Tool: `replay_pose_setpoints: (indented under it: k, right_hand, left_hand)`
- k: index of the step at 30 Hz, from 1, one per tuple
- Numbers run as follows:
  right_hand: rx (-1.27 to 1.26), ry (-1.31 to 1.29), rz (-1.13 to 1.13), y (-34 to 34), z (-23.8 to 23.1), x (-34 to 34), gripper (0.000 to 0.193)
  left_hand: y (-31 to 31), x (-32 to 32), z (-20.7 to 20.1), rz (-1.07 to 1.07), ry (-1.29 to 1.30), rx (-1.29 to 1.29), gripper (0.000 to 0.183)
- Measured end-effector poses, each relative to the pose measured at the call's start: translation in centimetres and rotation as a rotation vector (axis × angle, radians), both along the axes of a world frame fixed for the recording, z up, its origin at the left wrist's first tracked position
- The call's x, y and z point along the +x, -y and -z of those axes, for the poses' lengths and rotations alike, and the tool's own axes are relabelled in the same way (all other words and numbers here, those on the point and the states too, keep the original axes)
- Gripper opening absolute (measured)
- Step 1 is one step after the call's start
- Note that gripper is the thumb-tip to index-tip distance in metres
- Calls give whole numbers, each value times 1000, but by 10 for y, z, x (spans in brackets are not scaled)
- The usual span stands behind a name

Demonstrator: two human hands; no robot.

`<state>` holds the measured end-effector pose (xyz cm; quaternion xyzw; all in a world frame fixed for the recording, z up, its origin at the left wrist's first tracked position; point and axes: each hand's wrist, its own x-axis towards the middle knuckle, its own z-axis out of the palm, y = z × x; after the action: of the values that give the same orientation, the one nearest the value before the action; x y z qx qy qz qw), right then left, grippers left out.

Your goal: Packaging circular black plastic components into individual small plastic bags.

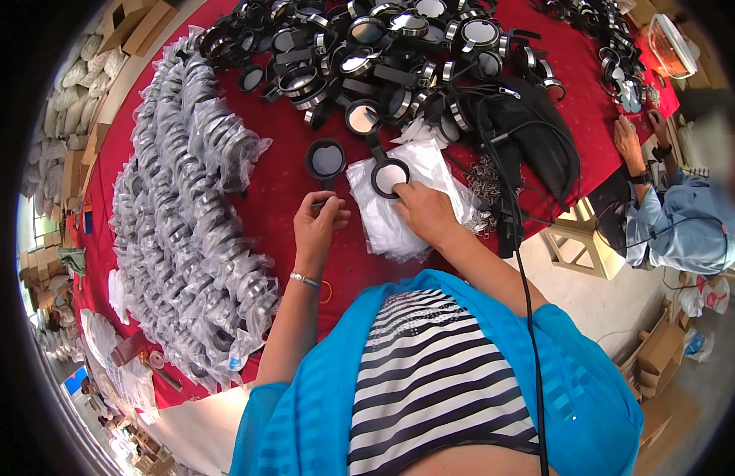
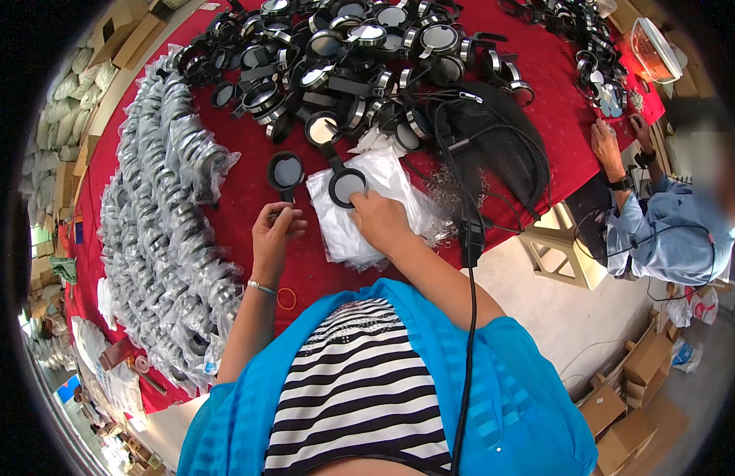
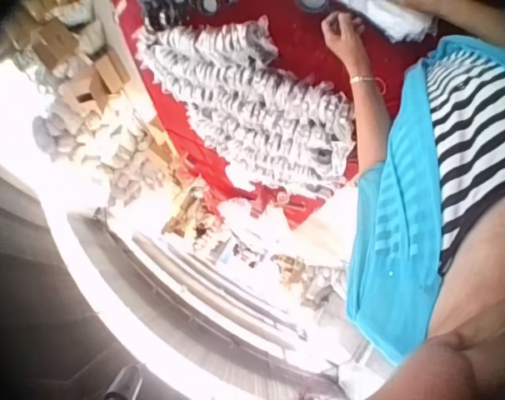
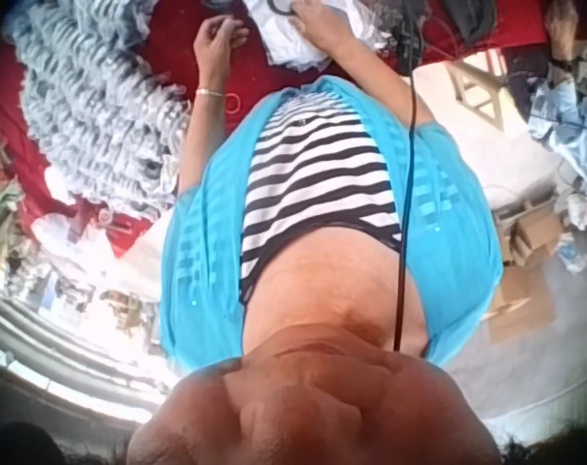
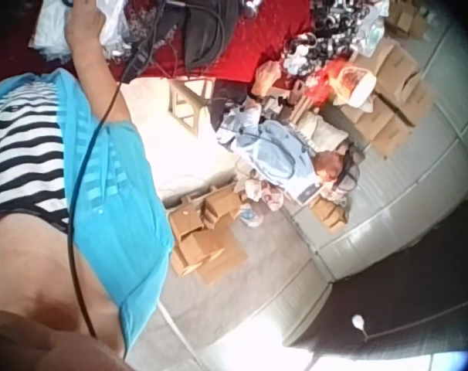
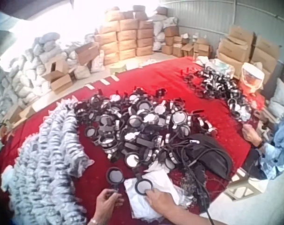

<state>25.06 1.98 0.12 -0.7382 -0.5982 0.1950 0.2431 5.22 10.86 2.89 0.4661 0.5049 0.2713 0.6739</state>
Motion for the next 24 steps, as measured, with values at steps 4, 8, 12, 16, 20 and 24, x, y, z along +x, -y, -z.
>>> replay_pose_setpoints:
  k: [4, 8, 12, 16, 20, 24]
  right_hand:
    - [6, 13, 55, -6, 1, 5, 20]
    - [245, -91, 176, -1, 0, 10, 29]
    - [227, 57, 68, 29, -6, 17, 33]
    - [175, 192, 15, 41, 4, 16, 21]
    - [213, 38, 8, 39, 9, 33, 12]
    - [82, -208, 62, 45, -34, 28, 9]
  left_hand:
    - [14, -18, -4, 7, 10, -26, 18]
    - [26, -30, 5, -33, 31, -140, 20]
    - [41, -35, -1, -210, -123, -71, 21]
    - [49, -46, -6, -97, -90, -267, 22]
    - [66, -31, -20, 71, -53, -301, 24]
    - [64, -6, -33, 114, 44, -338, 28]
